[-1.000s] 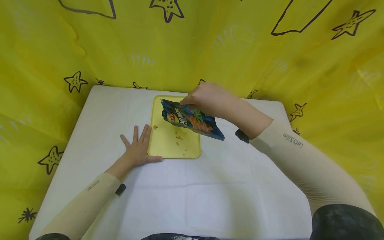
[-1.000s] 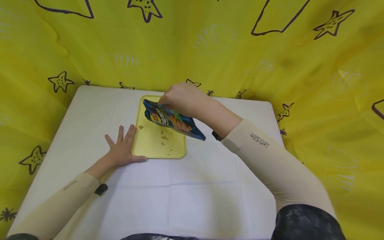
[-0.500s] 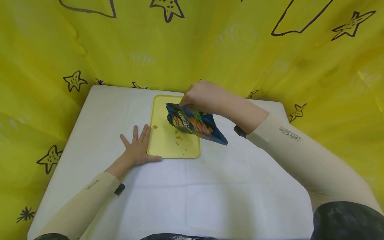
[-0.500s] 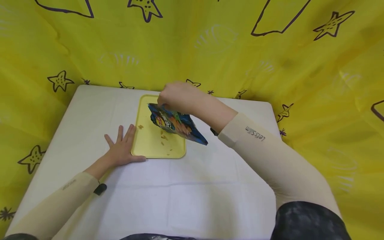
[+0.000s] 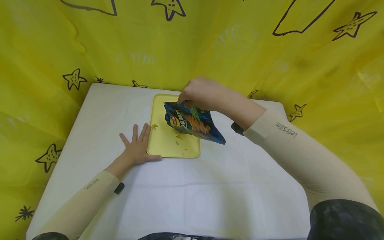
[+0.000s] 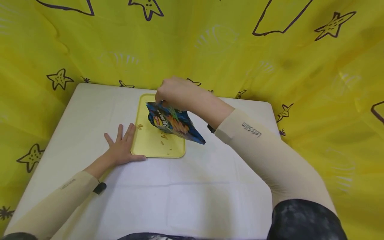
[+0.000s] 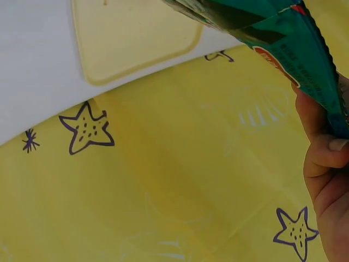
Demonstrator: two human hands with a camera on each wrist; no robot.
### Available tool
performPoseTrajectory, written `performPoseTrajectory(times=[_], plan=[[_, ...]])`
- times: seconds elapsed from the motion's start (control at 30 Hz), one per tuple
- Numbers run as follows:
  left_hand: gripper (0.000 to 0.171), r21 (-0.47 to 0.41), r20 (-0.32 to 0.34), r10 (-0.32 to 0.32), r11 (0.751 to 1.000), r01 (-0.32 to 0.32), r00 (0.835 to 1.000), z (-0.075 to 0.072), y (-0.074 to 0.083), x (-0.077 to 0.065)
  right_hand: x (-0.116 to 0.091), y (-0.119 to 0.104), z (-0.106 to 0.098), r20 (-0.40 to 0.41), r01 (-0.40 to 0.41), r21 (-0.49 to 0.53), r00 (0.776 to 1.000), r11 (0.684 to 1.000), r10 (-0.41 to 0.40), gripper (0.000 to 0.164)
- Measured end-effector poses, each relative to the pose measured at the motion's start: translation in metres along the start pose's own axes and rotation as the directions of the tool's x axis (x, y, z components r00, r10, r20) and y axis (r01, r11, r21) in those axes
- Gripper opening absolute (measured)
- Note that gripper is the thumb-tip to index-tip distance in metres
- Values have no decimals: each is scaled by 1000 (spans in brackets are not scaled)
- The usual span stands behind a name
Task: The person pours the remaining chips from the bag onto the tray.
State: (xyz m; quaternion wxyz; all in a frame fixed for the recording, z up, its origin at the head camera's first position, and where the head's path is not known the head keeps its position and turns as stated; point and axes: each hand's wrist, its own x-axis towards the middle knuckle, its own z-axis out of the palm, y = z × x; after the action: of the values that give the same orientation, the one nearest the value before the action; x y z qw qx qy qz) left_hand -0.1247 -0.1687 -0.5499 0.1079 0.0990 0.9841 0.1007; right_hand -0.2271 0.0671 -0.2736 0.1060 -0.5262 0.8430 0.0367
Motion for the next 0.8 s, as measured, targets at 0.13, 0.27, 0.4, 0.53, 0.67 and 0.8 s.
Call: performPoseTrajectory(times=[0.13, 0.27, 0.4, 0.53, 0.67, 0.8], plan=[[134, 5, 0, -1, 1000, 1, 1000, 0, 0, 1, -2, 1, -2, 7, -8, 4, 1000, 1000, 8, 25], [134, 12, 0, -4, 1000, 4, 1000, 2, 0, 2, -1, 0, -9, 17, -5, -6, 1000, 1000, 5, 24], [134, 6, 5, -6, 1000, 6, 1000, 1, -1, 2, 1, -2, -16, 17, 4, 1, 1000, 1000, -4, 23], [134, 2, 4, -3, 1000, 3, 1000, 0, -1, 2, 3, -2, -19, 44, 22, 5, 999, 1000, -22, 19], [134, -6, 4, 2, 1000, -2, 1000, -1, 0, 0, 3, -2, -18, 69, 37, 13, 997, 999, -38, 18], [133, 3, -9, 9, 1000, -9, 1000, -2, -1, 0, 1, -1, -18, 46, 40, 19, 998, 999, -41, 19]])
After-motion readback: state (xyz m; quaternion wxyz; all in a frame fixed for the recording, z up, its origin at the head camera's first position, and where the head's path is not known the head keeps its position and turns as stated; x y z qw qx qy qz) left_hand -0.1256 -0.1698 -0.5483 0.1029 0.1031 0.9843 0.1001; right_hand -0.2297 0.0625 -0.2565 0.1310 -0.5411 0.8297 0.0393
